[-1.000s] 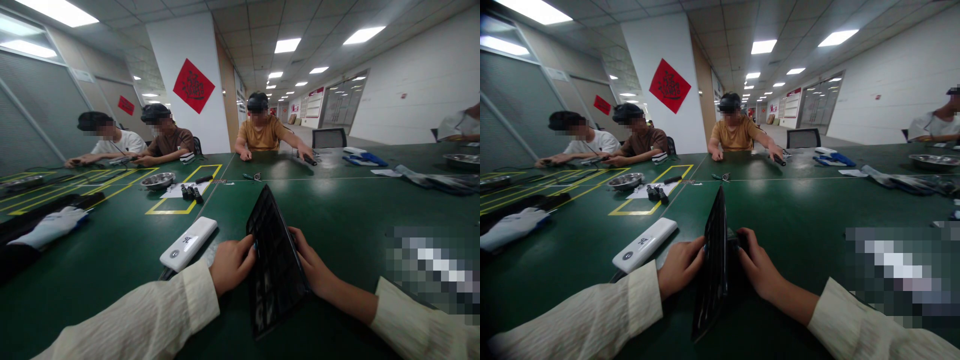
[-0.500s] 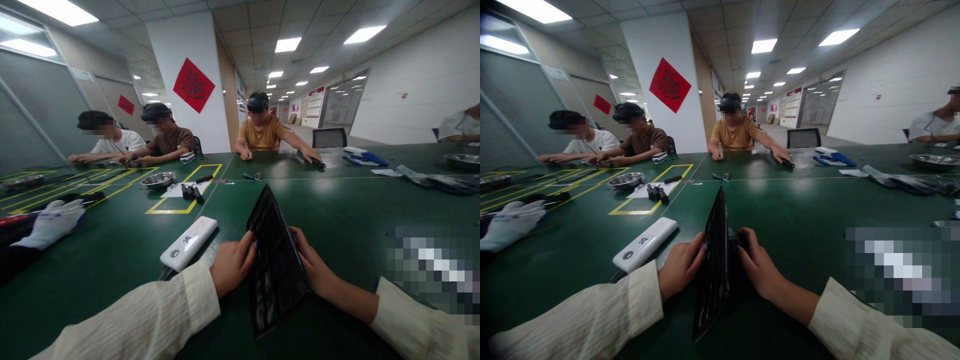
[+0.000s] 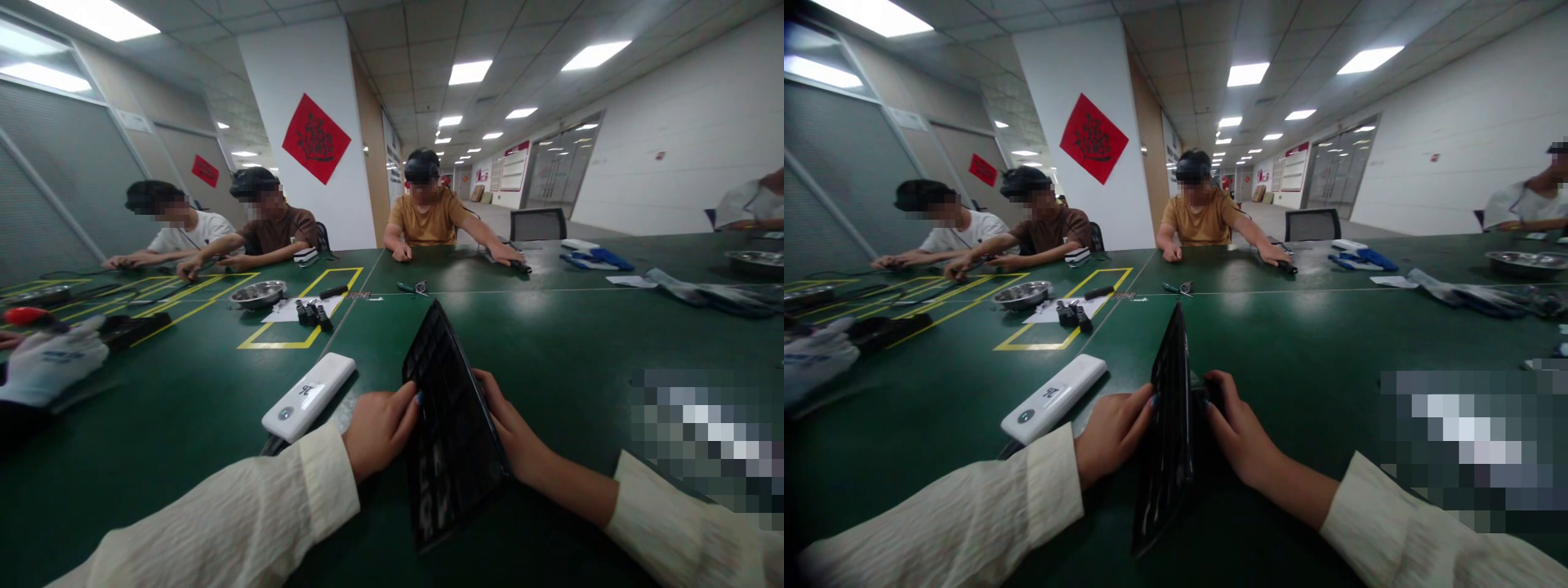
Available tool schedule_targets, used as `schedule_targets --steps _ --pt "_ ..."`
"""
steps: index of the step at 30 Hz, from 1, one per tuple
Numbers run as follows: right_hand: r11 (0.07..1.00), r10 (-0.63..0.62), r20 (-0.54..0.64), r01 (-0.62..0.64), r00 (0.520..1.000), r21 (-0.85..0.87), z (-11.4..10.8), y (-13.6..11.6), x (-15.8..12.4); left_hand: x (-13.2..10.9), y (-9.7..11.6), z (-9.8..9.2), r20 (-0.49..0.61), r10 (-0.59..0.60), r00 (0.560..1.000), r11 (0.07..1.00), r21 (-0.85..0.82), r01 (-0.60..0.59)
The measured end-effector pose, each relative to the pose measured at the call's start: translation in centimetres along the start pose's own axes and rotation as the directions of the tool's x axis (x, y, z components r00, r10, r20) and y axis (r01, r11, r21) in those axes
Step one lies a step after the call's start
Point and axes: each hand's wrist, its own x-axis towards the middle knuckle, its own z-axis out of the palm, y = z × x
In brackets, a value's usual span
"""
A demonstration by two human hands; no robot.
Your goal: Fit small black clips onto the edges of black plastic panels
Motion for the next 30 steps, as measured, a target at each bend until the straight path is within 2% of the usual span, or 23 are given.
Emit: schedule_targets --steps 5,13,18,30 --pt "1.0 -0.006 -0.002 0.006 1.0 0.002 0.0 -0.09 -0.05 0.07 -0.05 -0.14 -0.002 0.034 0.999 0.999 -0.003 -0.034" --pt "1.0 -0.008 -0.006 0.008 1.0 0.019 -0.01 0.45 -0.08 0.22 -0.11 0.26 0.057 -0.036 0.998 0.999 -0.014 0.037" --pt "0.999 -0.032 0.0 0.032 0.999 0.023 -0.08 0.48 -0.01 0.15 -0.07 0.49 -0.011 -0.11 0.994 0.994 -0.026 0.11" --pt "1.0 -0.007 0.01 0.007 1.0 0.007 -0.12 0.03 0.01 -0.14 0.01 0.15 -0.004 0.002 1.0 0.997 0.072 -0.001"
